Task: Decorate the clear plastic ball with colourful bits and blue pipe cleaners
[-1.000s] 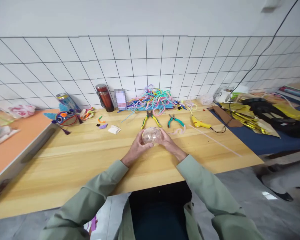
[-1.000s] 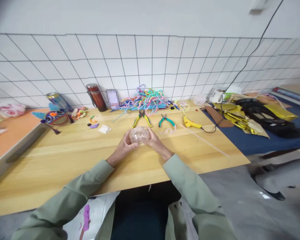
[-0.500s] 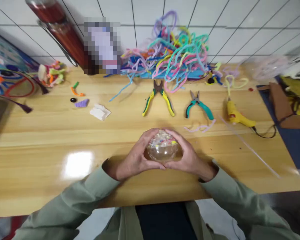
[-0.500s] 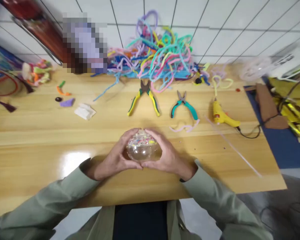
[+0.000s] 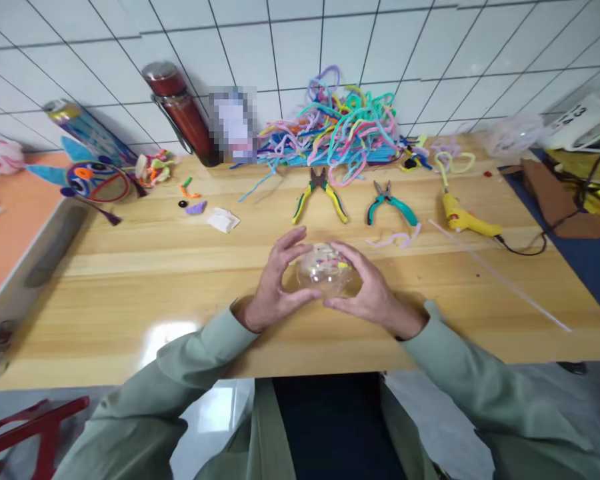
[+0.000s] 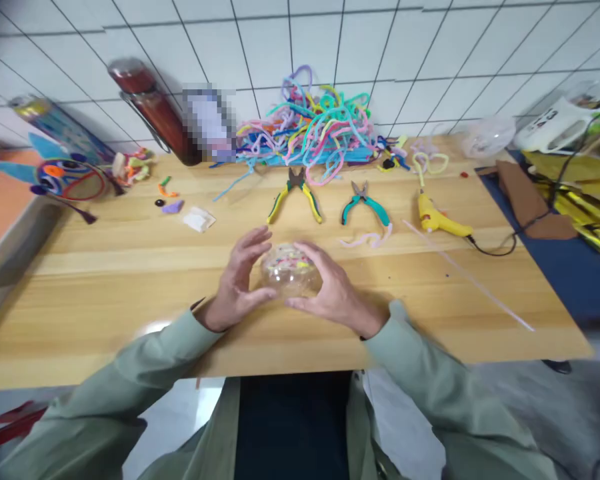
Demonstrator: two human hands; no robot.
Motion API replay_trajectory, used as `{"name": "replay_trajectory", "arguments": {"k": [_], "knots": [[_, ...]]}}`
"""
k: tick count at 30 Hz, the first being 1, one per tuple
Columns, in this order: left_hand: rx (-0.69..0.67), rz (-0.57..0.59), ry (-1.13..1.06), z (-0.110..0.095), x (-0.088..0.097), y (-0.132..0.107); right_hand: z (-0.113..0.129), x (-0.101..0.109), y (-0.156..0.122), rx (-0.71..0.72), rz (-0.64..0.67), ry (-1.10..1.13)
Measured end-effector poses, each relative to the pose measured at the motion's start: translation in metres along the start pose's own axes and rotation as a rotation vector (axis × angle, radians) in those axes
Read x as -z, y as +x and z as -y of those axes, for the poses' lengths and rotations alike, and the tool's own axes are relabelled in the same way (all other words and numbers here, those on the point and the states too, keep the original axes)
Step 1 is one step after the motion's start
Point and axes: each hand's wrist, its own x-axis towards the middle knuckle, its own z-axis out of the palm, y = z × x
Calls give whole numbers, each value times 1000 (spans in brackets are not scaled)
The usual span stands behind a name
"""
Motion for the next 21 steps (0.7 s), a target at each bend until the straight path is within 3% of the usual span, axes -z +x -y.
{"name": "replay_trajectory", "arguments": {"k": [4, 9, 21], "knots": [[-58, -20, 99, -10, 2, 5, -1, -6, 0, 101, -96, -123], [-31, -29, 45, -12, 1, 7, -4, -8, 2, 226, -141, -302], [102, -278, -11, -15, -12, -5, 7, -16, 5, 429, -350, -601]]}}
